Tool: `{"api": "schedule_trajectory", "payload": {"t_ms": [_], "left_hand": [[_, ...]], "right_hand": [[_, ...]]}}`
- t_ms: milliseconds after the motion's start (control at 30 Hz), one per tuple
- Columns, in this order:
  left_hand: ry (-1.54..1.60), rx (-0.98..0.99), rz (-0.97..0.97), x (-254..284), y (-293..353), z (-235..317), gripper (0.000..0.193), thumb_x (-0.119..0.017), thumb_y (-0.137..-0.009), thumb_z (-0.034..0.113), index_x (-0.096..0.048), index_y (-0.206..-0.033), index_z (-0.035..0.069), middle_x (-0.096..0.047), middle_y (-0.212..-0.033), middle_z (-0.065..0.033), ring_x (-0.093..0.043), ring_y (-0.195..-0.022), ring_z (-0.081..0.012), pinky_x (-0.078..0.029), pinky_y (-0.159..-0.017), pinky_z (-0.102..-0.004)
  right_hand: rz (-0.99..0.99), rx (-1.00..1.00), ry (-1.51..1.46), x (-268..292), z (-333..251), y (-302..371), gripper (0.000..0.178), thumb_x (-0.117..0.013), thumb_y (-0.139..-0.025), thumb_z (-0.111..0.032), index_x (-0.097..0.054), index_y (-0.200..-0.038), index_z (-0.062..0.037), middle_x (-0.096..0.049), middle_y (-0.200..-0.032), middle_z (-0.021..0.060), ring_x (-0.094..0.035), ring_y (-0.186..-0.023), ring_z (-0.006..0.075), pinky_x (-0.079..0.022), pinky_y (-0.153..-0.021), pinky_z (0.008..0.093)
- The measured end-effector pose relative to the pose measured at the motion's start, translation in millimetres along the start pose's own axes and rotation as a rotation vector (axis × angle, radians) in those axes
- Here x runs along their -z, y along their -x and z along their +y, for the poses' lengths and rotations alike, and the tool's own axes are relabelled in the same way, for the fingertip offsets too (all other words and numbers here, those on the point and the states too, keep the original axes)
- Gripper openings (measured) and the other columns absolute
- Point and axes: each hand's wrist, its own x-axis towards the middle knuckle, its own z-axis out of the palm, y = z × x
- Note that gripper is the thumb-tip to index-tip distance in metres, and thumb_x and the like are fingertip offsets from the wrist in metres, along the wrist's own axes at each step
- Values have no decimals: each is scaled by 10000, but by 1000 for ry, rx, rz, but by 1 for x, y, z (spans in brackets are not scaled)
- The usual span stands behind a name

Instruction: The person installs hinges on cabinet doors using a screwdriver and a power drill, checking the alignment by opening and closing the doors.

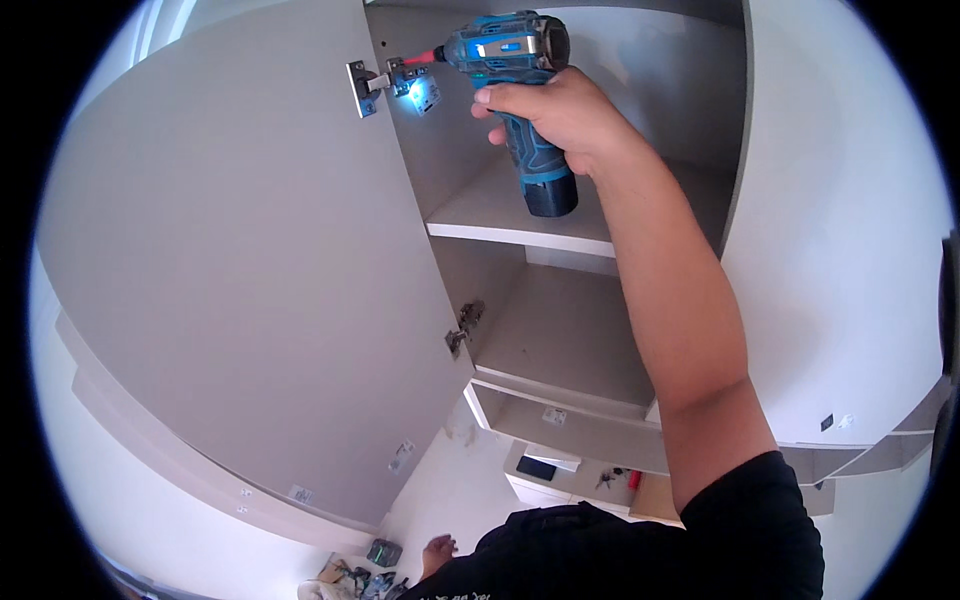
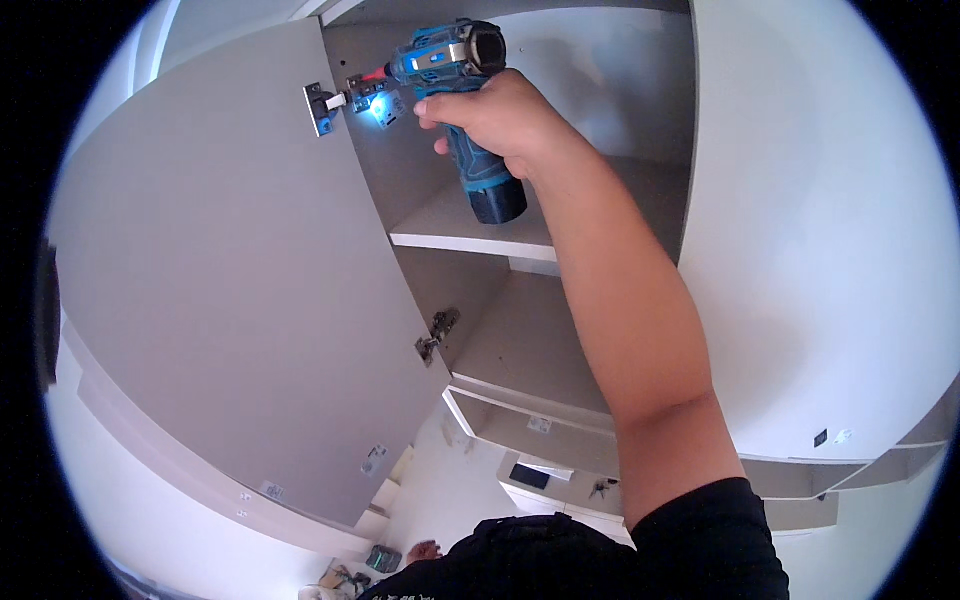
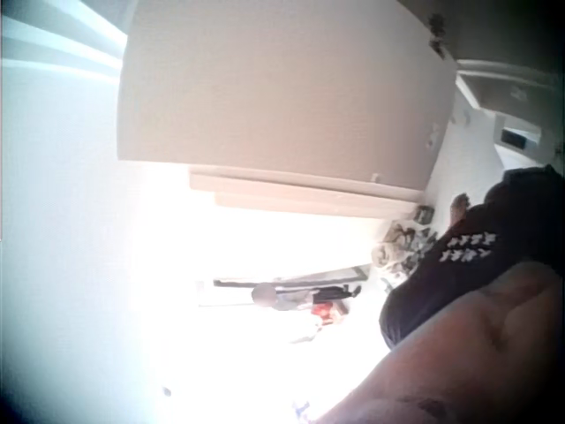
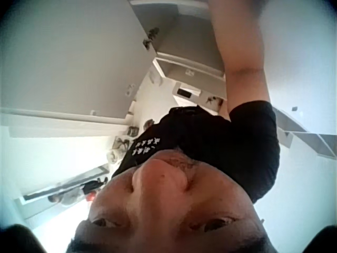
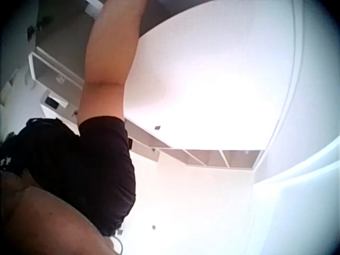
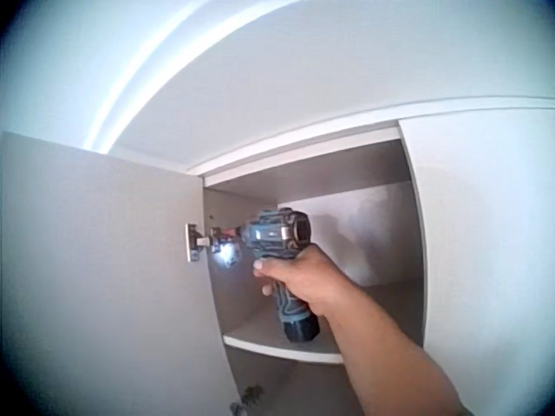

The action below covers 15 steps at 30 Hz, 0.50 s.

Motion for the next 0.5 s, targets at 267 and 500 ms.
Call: {"api": "schedule_trajectory", "payload": {"t_ms": [267, 500], "left_hand": [[120, -579, 119, -81, 21, 217, 386, -644, -975, 96, -536, -1343, 52, -680, -1143, -88, -685, -953, -209, -557, -790, -337], [382, -686, 74, -97, 41, 277, 534, -727, -919, 161, -502, -1394, 65, -642, -1246, -87, -656, -1086, -253, -559, -854, -372]], "right_hand": [[0, 7, -44, 7, 8, -3, 346, -824, -843, -268, -719, -1104, -65, -740, -966, 83, -718, -809, 185, -591, -716, 385], [136, 43, -455, -9, 11, 93, 415, -801, -873, -210, -655, -1216, -28, -743, -1082, 114, -722, -846, 212, -587, -719, 369]]}}
